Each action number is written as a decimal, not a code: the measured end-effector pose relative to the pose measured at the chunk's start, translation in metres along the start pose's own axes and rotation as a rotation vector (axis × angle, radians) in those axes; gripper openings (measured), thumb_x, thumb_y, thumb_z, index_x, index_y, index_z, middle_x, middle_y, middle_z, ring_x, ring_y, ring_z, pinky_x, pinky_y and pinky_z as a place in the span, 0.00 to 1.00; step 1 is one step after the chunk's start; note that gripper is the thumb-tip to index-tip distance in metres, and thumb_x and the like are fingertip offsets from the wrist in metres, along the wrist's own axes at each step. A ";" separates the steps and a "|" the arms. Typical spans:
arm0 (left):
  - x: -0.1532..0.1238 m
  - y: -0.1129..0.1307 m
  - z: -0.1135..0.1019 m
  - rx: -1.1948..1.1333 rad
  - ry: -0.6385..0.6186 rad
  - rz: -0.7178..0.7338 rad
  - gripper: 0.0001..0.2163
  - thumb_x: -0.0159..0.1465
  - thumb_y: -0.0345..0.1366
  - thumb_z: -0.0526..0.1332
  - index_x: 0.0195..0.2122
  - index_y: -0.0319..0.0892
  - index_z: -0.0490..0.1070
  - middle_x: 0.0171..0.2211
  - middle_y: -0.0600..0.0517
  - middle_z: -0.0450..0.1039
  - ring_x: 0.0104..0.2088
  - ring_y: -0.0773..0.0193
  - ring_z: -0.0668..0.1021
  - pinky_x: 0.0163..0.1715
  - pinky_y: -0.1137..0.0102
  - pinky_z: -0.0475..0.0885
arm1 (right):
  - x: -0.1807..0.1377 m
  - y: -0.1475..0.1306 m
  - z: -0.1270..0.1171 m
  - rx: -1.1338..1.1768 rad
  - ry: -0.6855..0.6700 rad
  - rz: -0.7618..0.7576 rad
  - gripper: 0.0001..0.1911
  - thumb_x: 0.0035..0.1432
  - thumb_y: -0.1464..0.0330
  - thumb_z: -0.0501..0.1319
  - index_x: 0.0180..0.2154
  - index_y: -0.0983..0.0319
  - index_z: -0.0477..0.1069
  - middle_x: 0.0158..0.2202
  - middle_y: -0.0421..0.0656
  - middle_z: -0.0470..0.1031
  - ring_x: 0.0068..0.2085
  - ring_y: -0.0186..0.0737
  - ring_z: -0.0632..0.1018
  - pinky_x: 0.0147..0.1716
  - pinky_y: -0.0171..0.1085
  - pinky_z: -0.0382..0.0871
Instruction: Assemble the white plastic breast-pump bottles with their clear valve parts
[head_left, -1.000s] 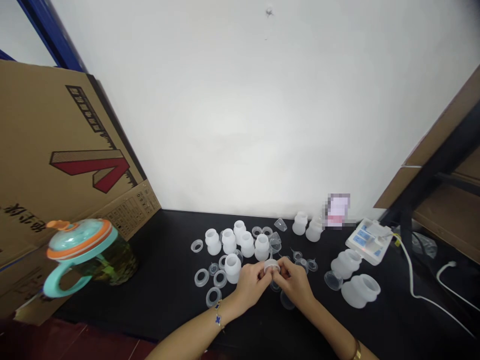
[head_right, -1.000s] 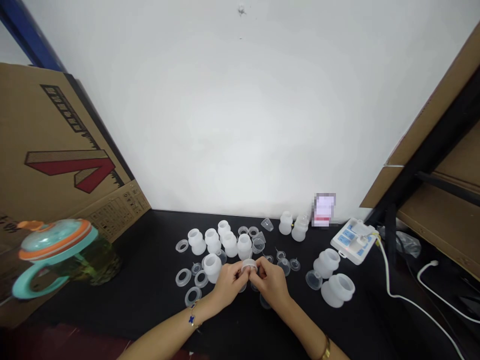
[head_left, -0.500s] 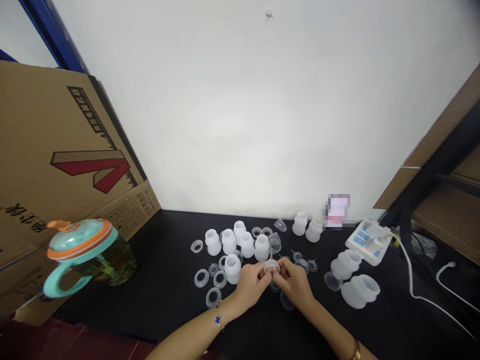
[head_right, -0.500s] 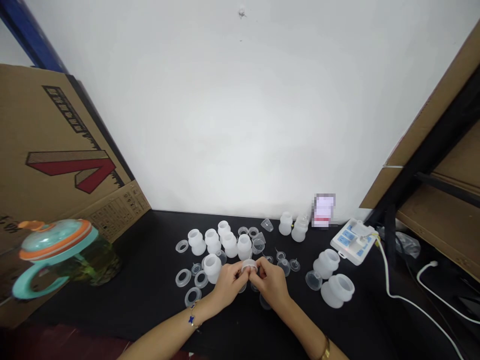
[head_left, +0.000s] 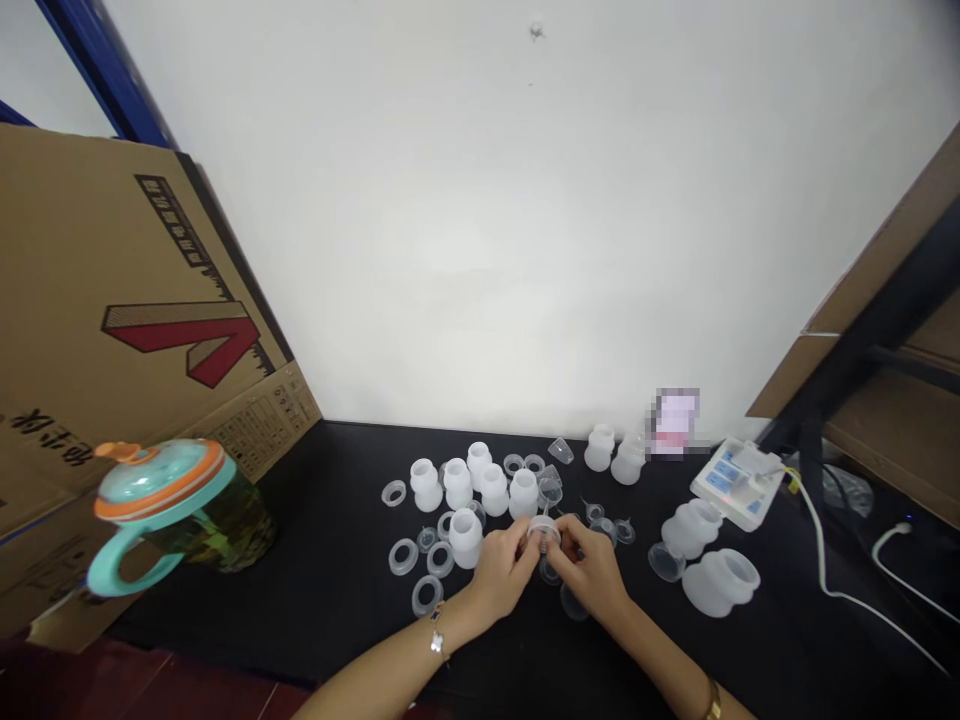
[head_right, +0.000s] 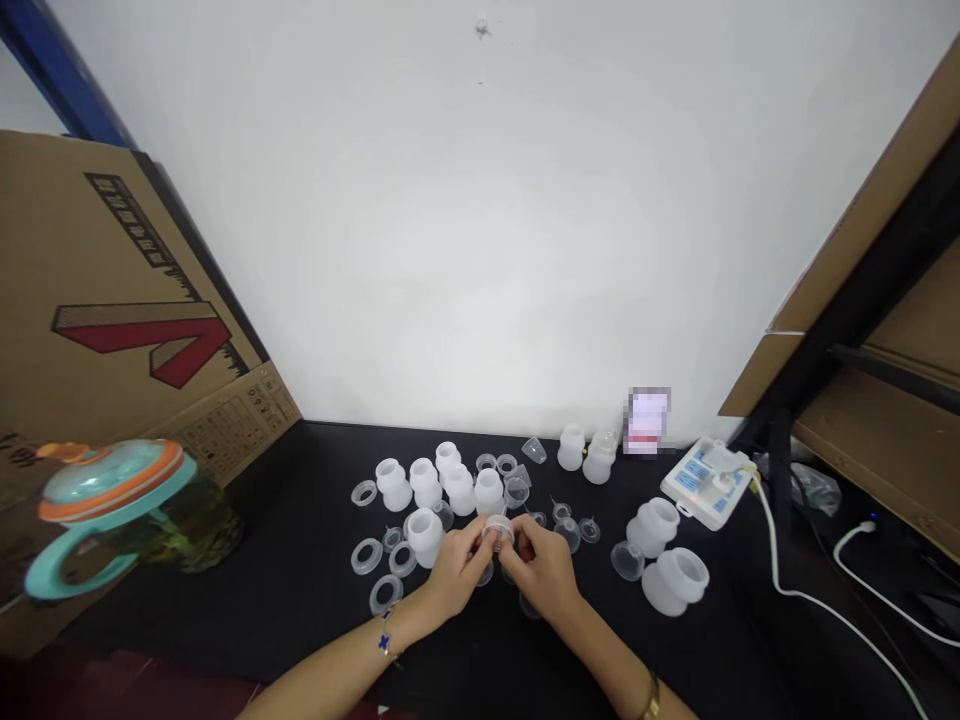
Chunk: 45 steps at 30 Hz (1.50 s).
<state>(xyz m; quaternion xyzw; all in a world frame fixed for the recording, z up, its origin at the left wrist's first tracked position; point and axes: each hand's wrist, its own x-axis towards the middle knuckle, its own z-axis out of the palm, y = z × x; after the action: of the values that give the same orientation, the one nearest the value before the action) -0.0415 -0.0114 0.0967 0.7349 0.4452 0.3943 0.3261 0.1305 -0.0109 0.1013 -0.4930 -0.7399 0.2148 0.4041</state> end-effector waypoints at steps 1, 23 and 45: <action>0.000 0.000 0.000 0.002 -0.001 -0.005 0.16 0.74 0.44 0.49 0.33 0.42 0.67 0.20 0.58 0.61 0.20 0.66 0.66 0.24 0.71 0.56 | 0.000 0.000 0.000 -0.006 -0.007 -0.003 0.12 0.64 0.61 0.56 0.30 0.59 0.68 0.19 0.32 0.59 0.20 0.33 0.65 0.22 0.32 0.56; 0.000 0.005 0.000 -0.058 0.039 -0.027 0.12 0.73 0.43 0.52 0.35 0.43 0.65 0.20 0.60 0.58 0.21 0.66 0.66 0.25 0.71 0.55 | 0.002 -0.005 -0.005 0.124 0.060 0.003 0.12 0.67 0.58 0.58 0.41 0.60 0.73 0.28 0.39 0.76 0.26 0.38 0.76 0.25 0.33 0.68; -0.005 -0.002 0.003 -0.190 0.073 -0.062 0.14 0.75 0.47 0.49 0.41 0.43 0.64 0.21 0.59 0.63 0.22 0.65 0.68 0.24 0.72 0.61 | 0.004 -0.010 -0.008 0.146 -0.032 -0.056 0.15 0.68 0.60 0.57 0.43 0.61 0.77 0.29 0.42 0.79 0.27 0.39 0.76 0.27 0.34 0.68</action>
<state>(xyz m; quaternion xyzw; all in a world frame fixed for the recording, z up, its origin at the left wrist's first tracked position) -0.0414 -0.0152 0.0919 0.6718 0.4399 0.4509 0.3898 0.1307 -0.0125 0.1148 -0.4380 -0.7421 0.2647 0.4329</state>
